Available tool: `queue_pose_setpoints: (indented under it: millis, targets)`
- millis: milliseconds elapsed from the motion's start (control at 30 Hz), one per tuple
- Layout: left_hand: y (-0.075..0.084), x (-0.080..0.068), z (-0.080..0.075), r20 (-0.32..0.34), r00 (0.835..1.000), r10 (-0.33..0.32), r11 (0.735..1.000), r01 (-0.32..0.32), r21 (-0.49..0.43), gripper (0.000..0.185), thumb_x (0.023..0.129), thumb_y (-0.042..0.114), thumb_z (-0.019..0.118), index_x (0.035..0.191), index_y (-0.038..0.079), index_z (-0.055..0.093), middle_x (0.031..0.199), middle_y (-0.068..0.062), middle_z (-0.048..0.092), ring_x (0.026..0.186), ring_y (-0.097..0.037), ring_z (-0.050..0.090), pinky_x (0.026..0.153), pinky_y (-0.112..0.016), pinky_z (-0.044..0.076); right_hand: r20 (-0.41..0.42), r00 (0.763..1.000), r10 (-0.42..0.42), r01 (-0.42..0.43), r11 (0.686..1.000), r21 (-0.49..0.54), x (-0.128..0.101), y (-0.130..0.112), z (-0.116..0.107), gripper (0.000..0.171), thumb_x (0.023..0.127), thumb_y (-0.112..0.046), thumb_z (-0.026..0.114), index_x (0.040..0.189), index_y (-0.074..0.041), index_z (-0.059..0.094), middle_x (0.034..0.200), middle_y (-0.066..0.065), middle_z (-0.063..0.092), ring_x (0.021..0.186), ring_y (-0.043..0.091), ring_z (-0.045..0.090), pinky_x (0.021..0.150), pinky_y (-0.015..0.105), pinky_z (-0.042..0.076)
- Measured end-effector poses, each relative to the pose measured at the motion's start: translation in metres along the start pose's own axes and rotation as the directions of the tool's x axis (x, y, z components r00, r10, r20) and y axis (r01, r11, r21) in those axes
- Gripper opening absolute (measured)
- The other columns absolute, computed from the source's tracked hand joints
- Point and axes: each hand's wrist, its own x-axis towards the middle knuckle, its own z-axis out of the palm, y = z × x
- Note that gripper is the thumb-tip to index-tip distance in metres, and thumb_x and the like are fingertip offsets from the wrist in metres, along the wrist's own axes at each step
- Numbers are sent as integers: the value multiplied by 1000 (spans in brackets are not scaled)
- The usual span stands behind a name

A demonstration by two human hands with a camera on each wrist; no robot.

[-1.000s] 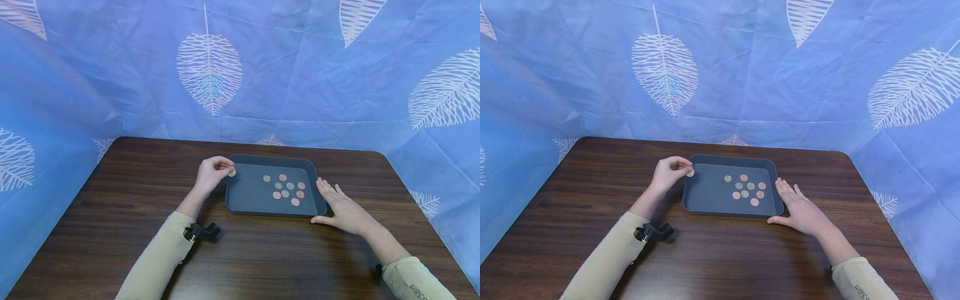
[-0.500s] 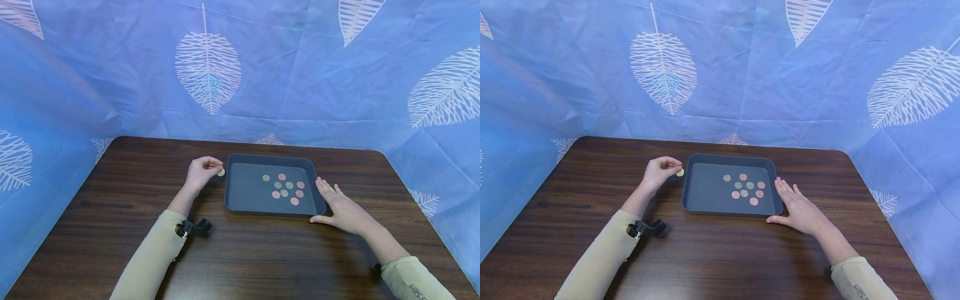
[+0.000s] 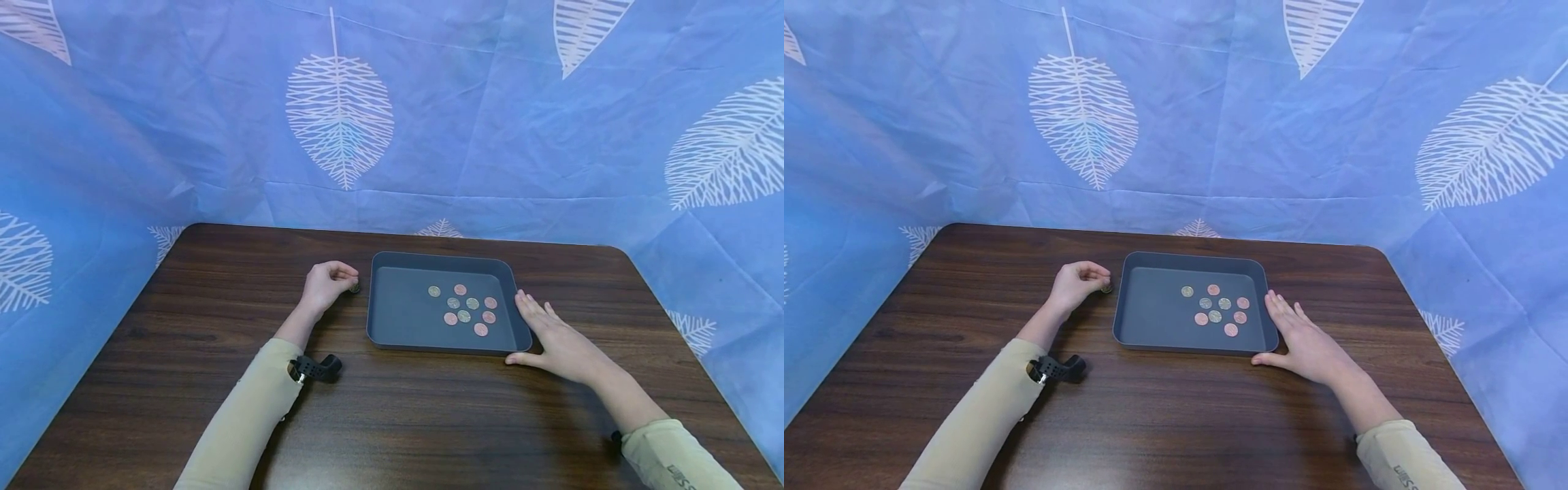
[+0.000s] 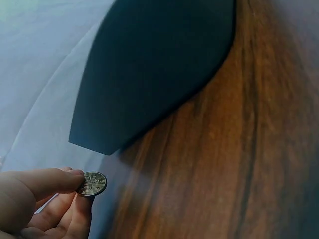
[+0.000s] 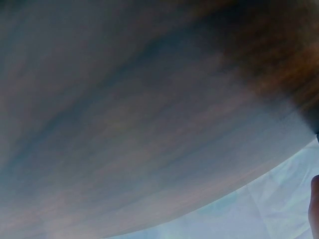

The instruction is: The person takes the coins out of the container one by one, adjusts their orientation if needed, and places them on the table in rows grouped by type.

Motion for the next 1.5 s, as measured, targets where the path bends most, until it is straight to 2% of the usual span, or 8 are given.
queue_pose_setpoints:
  millis: [200, 533, 867, 1500]
  targets:
    - [-4, 3, 2, 6, 1000, 18, 999, -18, 38, 9, 88, 4, 69, 96, 2, 71, 88, -8, 70, 80, -20, 65, 70, -33, 52, 0, 1000, -3, 3, 1000, 16, 0, 1, 1, 115, 75, -66, 66, 152, -2, 10, 156, 21, 13, 142, 35, 15, 113, 47, 10]
    - [-9, 6, 4, -12, 998, 56, 998, -55, 43, 9, 86, 0, 69, 95, 0, 70, 89, -10, 70, 82, -22, 66, 72, -33, 54, 3, 1000, 5, -5, 1000, 24, 0, 1, 2, 115, 75, -65, 68, 153, -3, 9, 156, 21, 13, 143, 34, 14, 113, 48, 11]
    - [-9, 9, 8, -46, 992, 119, 986, -112, 126, 12, 83, -2, 71, 95, -1, 69, 91, -12, 69, 84, -25, 65, 75, -35, 53, -2, 1000, 3, -3, 1000, 20, 1, 2, 1, 115, 75, -64, 68, 153, -3, 9, 156, 21, 13, 142, 35, 15, 113, 47, 11]
    - [-11, 7, 10, -90, 991, 102, 989, -92, 112, 12, 82, -1, 73, 93, 0, 69, 89, -11, 68, 82, -23, 65, 74, -34, 53, -6, 1000, 2, -2, 1000, 15, 1, 2, 4, 115, 74, -65, 68, 153, -3, 11, 156, 21, 14, 142, 35, 16, 113, 47, 11]
